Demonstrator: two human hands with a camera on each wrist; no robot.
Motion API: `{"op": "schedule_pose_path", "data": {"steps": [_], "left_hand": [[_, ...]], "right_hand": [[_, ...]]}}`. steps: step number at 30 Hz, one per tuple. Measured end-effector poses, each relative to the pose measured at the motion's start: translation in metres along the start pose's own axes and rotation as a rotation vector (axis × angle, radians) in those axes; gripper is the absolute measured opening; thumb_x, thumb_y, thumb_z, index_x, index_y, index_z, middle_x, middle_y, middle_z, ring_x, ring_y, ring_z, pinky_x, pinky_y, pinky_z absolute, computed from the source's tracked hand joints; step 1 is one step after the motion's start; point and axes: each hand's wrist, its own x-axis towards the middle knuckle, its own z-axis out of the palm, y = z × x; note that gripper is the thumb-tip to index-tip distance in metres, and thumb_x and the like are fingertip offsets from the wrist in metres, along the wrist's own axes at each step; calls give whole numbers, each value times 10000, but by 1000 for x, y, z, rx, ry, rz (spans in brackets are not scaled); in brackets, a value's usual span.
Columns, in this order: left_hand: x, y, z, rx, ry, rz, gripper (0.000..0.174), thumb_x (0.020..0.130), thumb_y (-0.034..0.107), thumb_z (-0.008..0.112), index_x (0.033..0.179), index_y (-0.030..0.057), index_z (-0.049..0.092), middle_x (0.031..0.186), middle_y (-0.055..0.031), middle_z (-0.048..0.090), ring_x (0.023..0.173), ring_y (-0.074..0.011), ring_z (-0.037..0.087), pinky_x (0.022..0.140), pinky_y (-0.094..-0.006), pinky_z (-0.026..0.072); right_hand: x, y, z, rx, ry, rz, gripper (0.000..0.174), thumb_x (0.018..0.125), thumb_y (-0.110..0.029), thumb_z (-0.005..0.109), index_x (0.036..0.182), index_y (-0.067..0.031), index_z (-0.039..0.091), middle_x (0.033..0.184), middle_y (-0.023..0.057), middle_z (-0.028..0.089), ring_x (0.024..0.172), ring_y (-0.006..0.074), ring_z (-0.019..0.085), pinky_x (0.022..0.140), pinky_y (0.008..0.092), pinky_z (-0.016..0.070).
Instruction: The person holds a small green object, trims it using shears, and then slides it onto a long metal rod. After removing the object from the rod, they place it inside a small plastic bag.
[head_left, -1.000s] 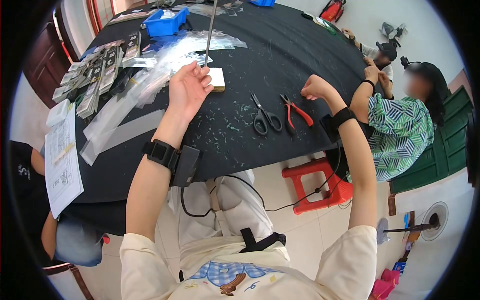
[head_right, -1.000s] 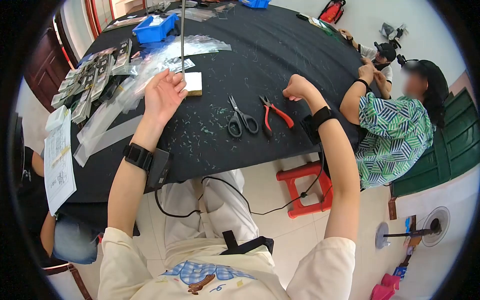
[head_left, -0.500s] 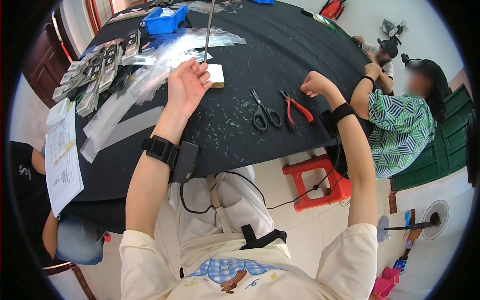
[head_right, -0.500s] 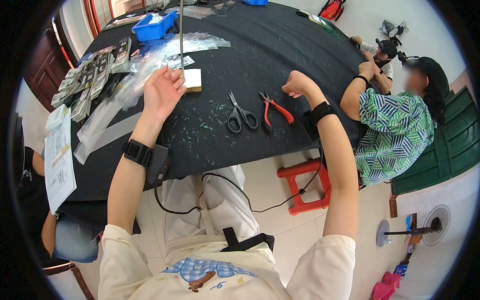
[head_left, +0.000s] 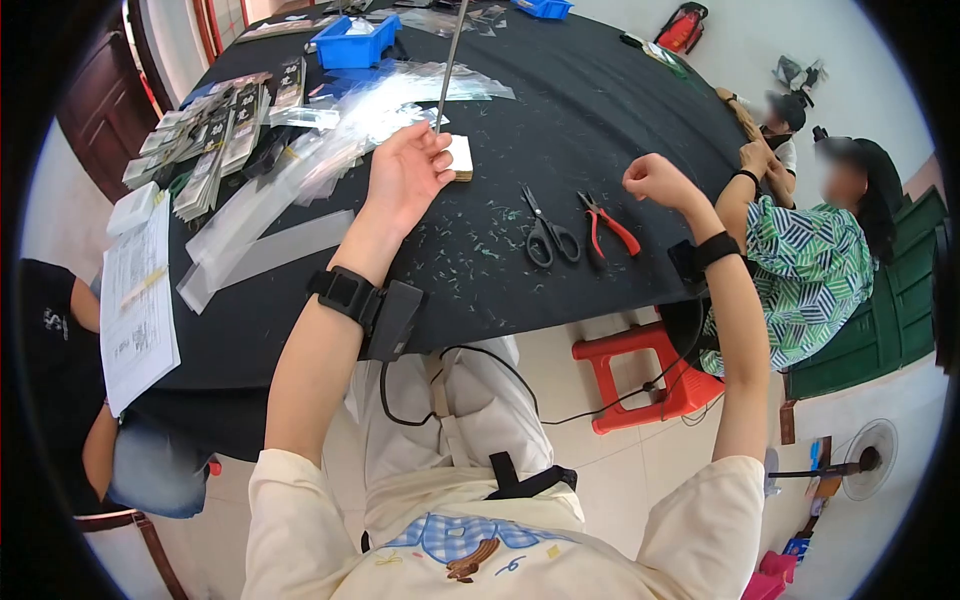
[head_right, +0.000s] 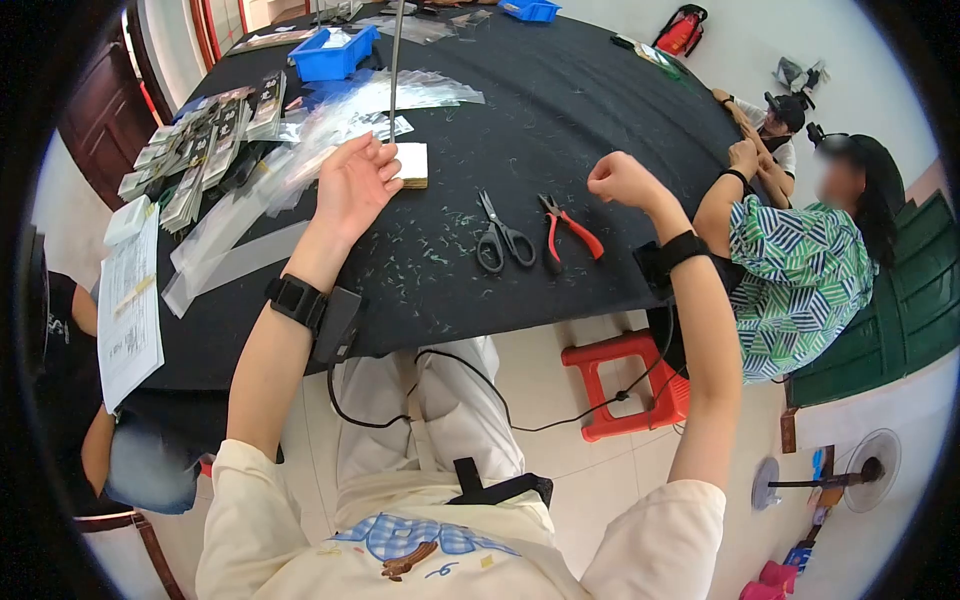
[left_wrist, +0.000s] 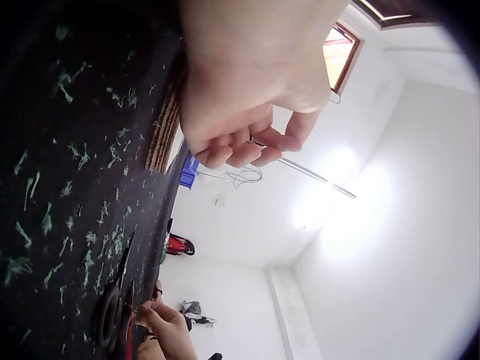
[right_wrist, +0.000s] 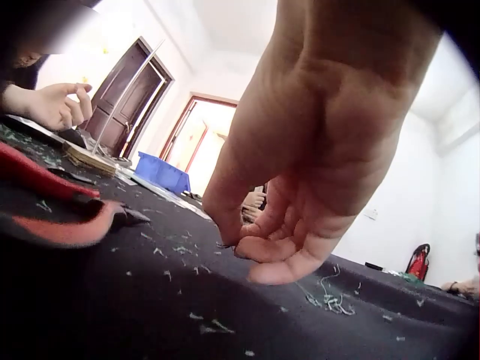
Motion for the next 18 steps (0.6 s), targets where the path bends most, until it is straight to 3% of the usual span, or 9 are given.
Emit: {"op": "schedule_pose_path", "data": {"steps": [2, 3, 4, 6, 7, 8, 11, 18], "left_hand": [[-1, -1, 5, 121, 119, -24, 187, 848, 229, 513, 724, 94, 481, 769, -33, 504, 645, -130, 410, 592, -257, 344], [0, -1, 2, 138, 56, -44, 163, 845, 212, 528, 855, 52, 559, 858, -38, 558, 662, -106, 438, 598, -235, 358], [0, -3, -1, 137, 63, -44, 163, 845, 212, 528, 855, 52, 559, 858, -38, 558, 662, -106, 438, 598, -235, 358], [-4, -4, 13, 337, 78, -42, 251, 831, 223, 553, 987, 29, 576, 836, 6, 539, 630, -70, 414, 585, -221, 346], [-3, -4, 10, 383, 0, -57, 340, 819, 225, 579, 1092, 24, 568, 838, 26, 532, 621, -53, 406, 564, -206, 336], [-5, -4, 12, 382, 6, -59, 340, 819, 225, 579, 1092, 24, 568, 838, 26, 532, 621, -53, 406, 564, -206, 336], [-7, -5, 20, 585, -68, -124, 362, 833, 183, 575, 1159, 29, 546, 823, 52, 513, 644, -29, 396, 550, -182, 319], [-11, -8, 23, 713, -167, -222, 318, 845, 180, 574, 1108, 1, 581, 824, 42, 524, 656, -33, 405, 546, -187, 334]], "right_hand": [[-10, -20, -7, -32, 14, -14, 162, 687, -98, 597, 758, 45, 625, 657, 95, 606, 591, 159, 582, 557, 283, 473], [-15, -31, -9, -119, 49, -112, 155, 693, -94, 596, 755, 48, 615, 664, 105, 609, 599, 165, 583, 567, 283, 474], [-20, -42, -11, -204, 86, -211, 149, 700, -89, 595, 752, 50, 606, 672, 115, 612, 607, 170, 584, 576, 283, 474], [-33, -68, -9, -222, 95, -250, 115, 717, -67, 584, 747, 44, 589, 675, 126, 602, 618, 189, 584, 595, 284, 473], [-35, -75, -7, -273, 112, -372, 94, 717, -48, 581, 754, 38, 574, 685, 105, 585, 618, 170, 574, 582, 272, 467], [-38, -83, -6, -322, 129, -495, 78, 717, -29, 578, 761, 32, 559, 695, 84, 569, 618, 151, 564, 569, 260, 461], [-54, -119, 1, -291, 68, -589, 68, 719, -21, 577, 764, 24, 551, 723, 84, 560, 640, 159, 562, 592, 265, 461], [-72, -176, 15, -135, -105, -682, 88, 713, -46, 600, 748, 29, 569, 685, 110, 561, 636, 198, 561, 619, 281, 466]]}}
